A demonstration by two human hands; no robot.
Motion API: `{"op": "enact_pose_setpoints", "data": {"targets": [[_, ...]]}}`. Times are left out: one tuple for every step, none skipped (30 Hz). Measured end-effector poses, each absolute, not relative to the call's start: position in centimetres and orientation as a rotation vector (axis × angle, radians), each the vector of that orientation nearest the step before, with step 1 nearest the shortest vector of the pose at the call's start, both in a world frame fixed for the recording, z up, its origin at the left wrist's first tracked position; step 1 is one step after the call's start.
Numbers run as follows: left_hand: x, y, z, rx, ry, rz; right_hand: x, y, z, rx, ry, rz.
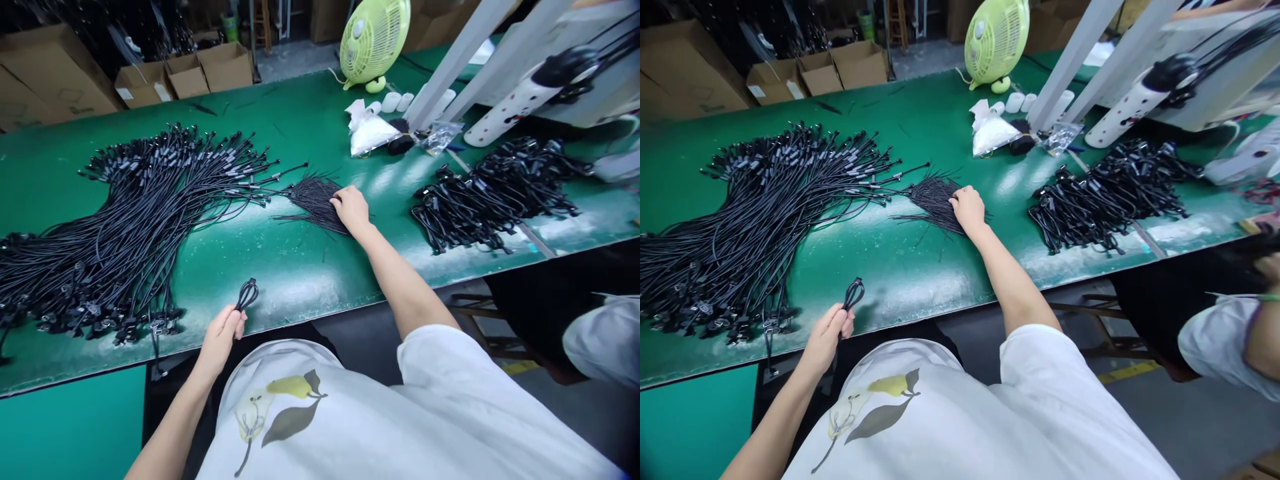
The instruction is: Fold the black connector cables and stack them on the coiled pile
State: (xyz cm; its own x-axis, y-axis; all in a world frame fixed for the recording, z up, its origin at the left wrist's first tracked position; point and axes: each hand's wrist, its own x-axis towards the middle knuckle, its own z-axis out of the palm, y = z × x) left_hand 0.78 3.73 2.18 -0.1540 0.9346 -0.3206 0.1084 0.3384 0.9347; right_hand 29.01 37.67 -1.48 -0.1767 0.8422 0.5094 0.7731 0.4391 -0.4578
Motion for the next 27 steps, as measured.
{"op": "enact_pose_setpoints", "data": {"targets": [[1.1, 3.8, 2.0, 0.962, 1.536, 1.003, 29.4, 38.6, -2.0, -1.376, -1.958, 0.113], [1.4, 3.8, 1.9, 0.953, 1.542, 1.018, 29.6, 39.1, -2.4, -1.391, -1.946, 0.103], [1.7, 3.9, 1.9, 0.939, 1.557, 1.036, 29.6, 39.4, -2.6, -1.401, -1.932, 0.091], [1.9, 3.9, 1.9, 0.911, 1.567, 1.065, 29.7, 39.5, -2.6, -1.405, -1.915, 0.080], [2.0, 4.0, 2.0, 0.865, 1.563, 1.105, 29.7, 39.3, -2.3, -1.405, -1.897, 0.069], [2.1, 4.1, 2.1, 0.807, 1.542, 1.153, 29.8, 39.0, -2.0, -1.403, -1.880, 0.062], [2.3, 4.2, 2.2, 0.743, 1.505, 1.205, 29.8, 38.5, -1.5, -1.399, -1.867, 0.061], [2.5, 4.4, 2.4, 0.682, 1.459, 1.251, 29.7, 37.7, -0.9, -1.392, -1.860, 0.067], [2.8, 4.7, 2.6, 0.630, 1.410, 1.290, 29.4, 36.7, -0.3, -1.381, -1.861, 0.081], [3.2, 5.0, 2.8, 0.591, 1.362, 1.318, 28.9, 35.2, 0.2, -1.365, -1.868, 0.103], [3.7, 5.4, 3.1, 0.564, 1.320, 1.337, 28.1, 33.4, 0.6, -1.342, -1.884, 0.129], [4.2, 5.8, 3.3, 0.548, 1.283, 1.349, 27.1, 31.4, 1.0, -1.305, -1.921, 0.183], [4.7, 6.2, 3.6, 0.542, 1.247, 1.353, 26.0, 29.2, 1.3, -1.253, -1.981, 0.271], [5.2, 6.6, 3.8, 0.542, 1.210, 1.355, 24.8, 27.1, 1.5, -1.189, -2.053, 0.379], [5.7, 7.0, 4.0, 0.544, 1.174, 1.355, 23.7, 25.4, 1.6, -1.115, -2.133, 0.509], [6.1, 7.3, 4.2, 0.545, 1.142, 1.352, 22.9, 24.1, 1.7, -1.063, -2.181, 0.596], [6.3, 7.4, 4.3, 0.543, 1.118, 1.350, 22.3, 23.5, 1.8, -1.051, -2.196, 0.625], [6.4, 7.5, 4.4, 0.538, 1.102, 1.347, 22.0, 23.6, 1.8, -1.090, -2.181, 0.591], [6.4, 7.5, 4.4, 0.529, 1.096, 1.348, 22.1, 24.3, 1.8, -1.170, -2.140, 0.504], [6.3, 7.5, 4.3, 0.520, 1.097, 1.354, 22.3, 25.3, 1.8, -1.259, -2.097, 0.412], [6.1, 7.4, 4.1, 0.509, 1.102, 1.362, 22.7, 26.3, 1.7, -1.331, -2.070, 0.344], [5.8, 7.4, 3.8, 0.497, 1.106, 1.374, 23.0, 27.3, 1.7, -1.363, -2.072, 0.314], [5.4, 7.4, 3.4, 0.485, 1.109, 1.387, 23.2, 27.8, 1.7, -1.347, -2.102, 0.320], [5.0, 7.5, 2.8, 0.472, 1.111, 1.403, 23.3, 27.8, 1.7, -1.291, -2.144, 0.354], [4.5, 7.7, 2.2, 0.456, 1.115, 1.420, 23.1, 27.3, 1.6, -1.212, -2.187, 0.407], [4.0, 7.9, 1.5, 0.439, 1.118, 1.437, 22.8, 26.4, 1.5, -1.131, -2.225, 0.470], [3.5, 8.2, 0.9, 0.423, 1.124, 1.455, 22.3, 25.2, 1.2, -1.072, -2.251, 0.536]]}}
